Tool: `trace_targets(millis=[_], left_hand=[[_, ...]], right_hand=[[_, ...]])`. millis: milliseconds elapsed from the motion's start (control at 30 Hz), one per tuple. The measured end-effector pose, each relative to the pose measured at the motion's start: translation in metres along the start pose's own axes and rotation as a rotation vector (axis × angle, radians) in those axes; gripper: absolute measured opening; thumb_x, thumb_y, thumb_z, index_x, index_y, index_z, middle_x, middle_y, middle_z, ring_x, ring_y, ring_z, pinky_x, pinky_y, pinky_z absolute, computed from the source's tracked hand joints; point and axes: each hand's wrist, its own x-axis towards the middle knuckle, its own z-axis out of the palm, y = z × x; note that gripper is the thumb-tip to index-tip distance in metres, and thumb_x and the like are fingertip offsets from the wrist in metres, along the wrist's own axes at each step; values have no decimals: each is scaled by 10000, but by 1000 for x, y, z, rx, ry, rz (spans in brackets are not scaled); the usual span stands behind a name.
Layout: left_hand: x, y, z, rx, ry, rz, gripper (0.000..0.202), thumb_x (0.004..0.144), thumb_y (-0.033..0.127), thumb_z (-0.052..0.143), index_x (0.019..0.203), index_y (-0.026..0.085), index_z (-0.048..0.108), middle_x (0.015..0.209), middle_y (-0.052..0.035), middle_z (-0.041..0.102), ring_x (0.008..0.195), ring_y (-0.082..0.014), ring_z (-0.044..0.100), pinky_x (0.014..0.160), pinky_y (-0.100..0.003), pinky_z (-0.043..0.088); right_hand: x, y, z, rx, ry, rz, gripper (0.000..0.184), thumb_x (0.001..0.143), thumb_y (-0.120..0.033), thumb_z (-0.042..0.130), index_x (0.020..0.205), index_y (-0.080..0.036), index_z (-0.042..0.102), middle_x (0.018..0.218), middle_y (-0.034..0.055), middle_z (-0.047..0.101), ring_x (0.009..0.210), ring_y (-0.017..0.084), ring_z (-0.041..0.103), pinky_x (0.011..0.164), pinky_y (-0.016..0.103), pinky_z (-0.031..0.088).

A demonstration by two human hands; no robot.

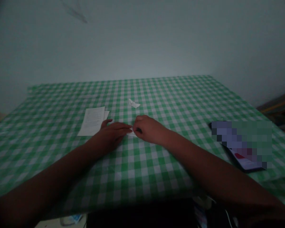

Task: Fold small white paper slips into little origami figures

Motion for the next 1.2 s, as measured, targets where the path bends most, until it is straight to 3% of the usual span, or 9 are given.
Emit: trace_targets(millis=[200, 433, 1033, 1200], left_hand=[[-2, -3, 3, 26, -3, 25, 468, 858, 61, 497, 1224, 324, 622, 1339, -23, 637, 1225, -237, 573, 1101, -576, 150], [-2, -3, 3, 23, 1, 21, 437, 879, 88, 502, 1219, 333, 626, 1341, -14, 637, 1224, -235, 573, 1098, -564, 166], [0, -2, 2, 11, -14, 21, 474, 871, 64, 475, 1234, 328, 624, 1330, -14, 636, 1225, -232, 565, 1077, -564, 204], [0, -1, -5, 5, -22, 32, 434, 882, 106, 487, 1227, 328, 630, 1294, -17, 637, 1190, -235, 565, 1044, -553, 229]], right_hand=[[-5, -5, -10, 36, -94, -5, 98, 826, -113, 619, 855, -162, 698, 889, 57, 614, 845, 171, 585, 785, 300, 473], [-5, -6, -11, 29, -120, -22, 101, 845, -123, 604, 843, -169, 694, 896, 55, 618, 860, 173, 583, 814, 309, 473], [2, -5, -3, -16, -86, 113, 109, 870, -166, 591, 872, -160, 700, 899, 55, 621, 834, 162, 586, 760, 283, 448], [3, -7, 2, -40, -7, 175, 118, 880, -160, 570, 847, -167, 684, 901, 53, 610, 842, 162, 576, 768, 283, 447]])
